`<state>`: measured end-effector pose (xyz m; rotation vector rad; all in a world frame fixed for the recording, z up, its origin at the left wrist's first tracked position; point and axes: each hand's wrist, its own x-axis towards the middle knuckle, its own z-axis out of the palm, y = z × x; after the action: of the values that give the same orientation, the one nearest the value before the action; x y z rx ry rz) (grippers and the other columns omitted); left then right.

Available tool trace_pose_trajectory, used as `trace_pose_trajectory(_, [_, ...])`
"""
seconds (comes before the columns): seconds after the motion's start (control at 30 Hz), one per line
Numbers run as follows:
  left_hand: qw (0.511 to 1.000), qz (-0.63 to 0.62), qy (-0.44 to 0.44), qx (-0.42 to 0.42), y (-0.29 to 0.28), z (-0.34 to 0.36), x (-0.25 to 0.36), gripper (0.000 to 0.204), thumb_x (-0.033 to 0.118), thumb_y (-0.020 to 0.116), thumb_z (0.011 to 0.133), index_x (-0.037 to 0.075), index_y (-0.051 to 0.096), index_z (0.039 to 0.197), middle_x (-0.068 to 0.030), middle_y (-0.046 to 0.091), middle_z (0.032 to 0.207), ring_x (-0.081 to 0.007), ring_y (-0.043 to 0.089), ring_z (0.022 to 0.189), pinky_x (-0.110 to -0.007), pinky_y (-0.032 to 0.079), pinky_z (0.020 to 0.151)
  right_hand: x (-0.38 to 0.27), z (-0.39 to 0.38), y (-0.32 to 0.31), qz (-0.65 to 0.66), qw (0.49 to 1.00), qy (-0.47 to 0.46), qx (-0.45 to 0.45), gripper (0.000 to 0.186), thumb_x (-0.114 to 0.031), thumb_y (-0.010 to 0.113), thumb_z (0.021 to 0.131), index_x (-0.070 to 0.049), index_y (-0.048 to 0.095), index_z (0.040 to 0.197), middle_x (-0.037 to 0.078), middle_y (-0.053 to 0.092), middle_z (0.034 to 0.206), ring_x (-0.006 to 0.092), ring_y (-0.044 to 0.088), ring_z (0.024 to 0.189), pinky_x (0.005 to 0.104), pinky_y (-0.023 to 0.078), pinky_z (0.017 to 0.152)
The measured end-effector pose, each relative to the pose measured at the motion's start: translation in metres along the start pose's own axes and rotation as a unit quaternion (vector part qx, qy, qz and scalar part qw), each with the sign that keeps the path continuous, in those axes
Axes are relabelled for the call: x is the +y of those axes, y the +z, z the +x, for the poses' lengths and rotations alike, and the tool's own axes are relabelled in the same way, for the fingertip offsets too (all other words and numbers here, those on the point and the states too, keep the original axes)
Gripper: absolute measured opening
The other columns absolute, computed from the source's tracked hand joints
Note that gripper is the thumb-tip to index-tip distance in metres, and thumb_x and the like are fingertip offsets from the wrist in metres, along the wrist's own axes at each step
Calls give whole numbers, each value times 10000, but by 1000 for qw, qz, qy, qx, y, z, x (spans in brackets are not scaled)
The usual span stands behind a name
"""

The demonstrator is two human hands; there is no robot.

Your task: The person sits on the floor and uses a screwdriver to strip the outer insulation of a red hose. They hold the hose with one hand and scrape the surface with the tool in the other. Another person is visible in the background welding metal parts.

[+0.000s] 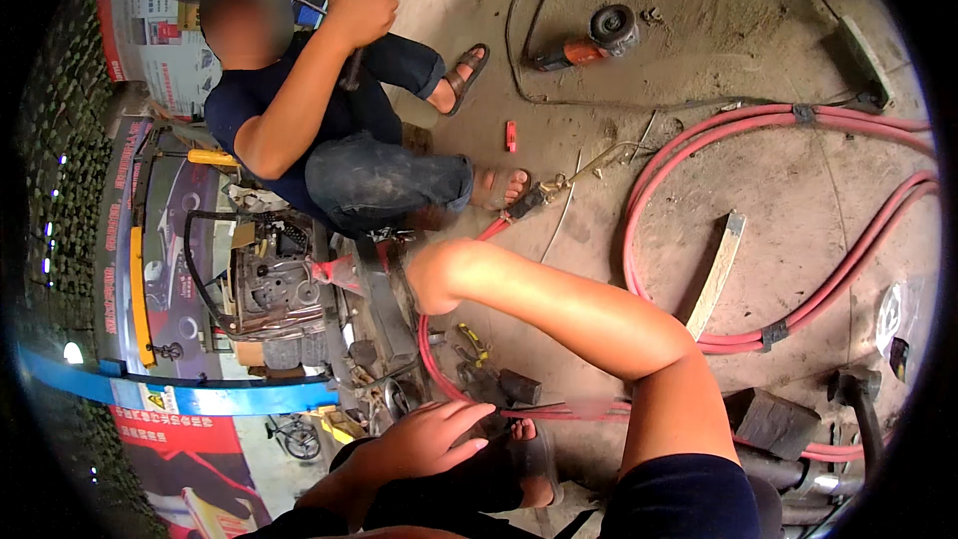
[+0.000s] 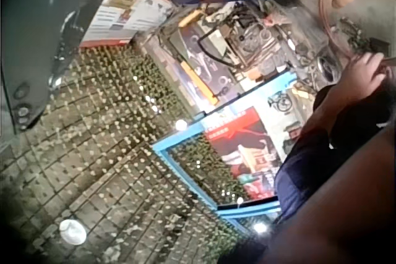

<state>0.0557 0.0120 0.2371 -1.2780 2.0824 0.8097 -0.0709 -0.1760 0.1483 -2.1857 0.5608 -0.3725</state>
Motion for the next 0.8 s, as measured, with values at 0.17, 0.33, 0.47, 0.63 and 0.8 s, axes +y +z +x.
trace_pose_trajectory(0.17, [996,2,-80,-41,18,18,-13,468,313,598,930,38,504,1296,-220,596,1178,-391,587,1078,-430,476,910,4,15,6,-10,999,-45,-28,391,-296,572,809,37,708,962,254,680,969,389,657,920,460,513,811])
trace_pose_trajectory(0.33, [996,-63,-40,-46,15,39,-3,481,313,584,945,46,470,1329,-219,591,1183,-361,603,1074,-416,478,908,-24,43,9,-8,990,-137,-43,428,-318,560,816,53,705,974,252,682,972,383,661,906,458,515,813])
trace_pose_trajectory(0.47, [997,-59,-46,-23,18,38,-10,499,320,584,947,42,461,1343,-223,591,1186,-355,611,1068,-422,484,902,-40,59,10,32,979,-202,-18,355,-267,525,828,32,714,797,166,679,728,286,646,632,421,502,610])
trace_pose_trajectory(0.63, [995,-35,-70,-58,27,35,-26,496,321,571,954,41,457,1347,-230,595,1176,-365,611,1062,-428,484,900,-58,63,0,7,979,-187,-84,454,-362,560,855,50,705,982,233,689,984,368,661,921,462,512,813])
trace_pose_trajectory(0.8, [997,-46,-33,-54,20,42,-11,484,309,562,958,38,456,1344,-235,598,1161,-362,617,1053,-426,487,890,-74,57,-15,-97,975,-178,-91,438,-346,576,848,45,706,995,225,690,990,358,661,932,465,510,812])
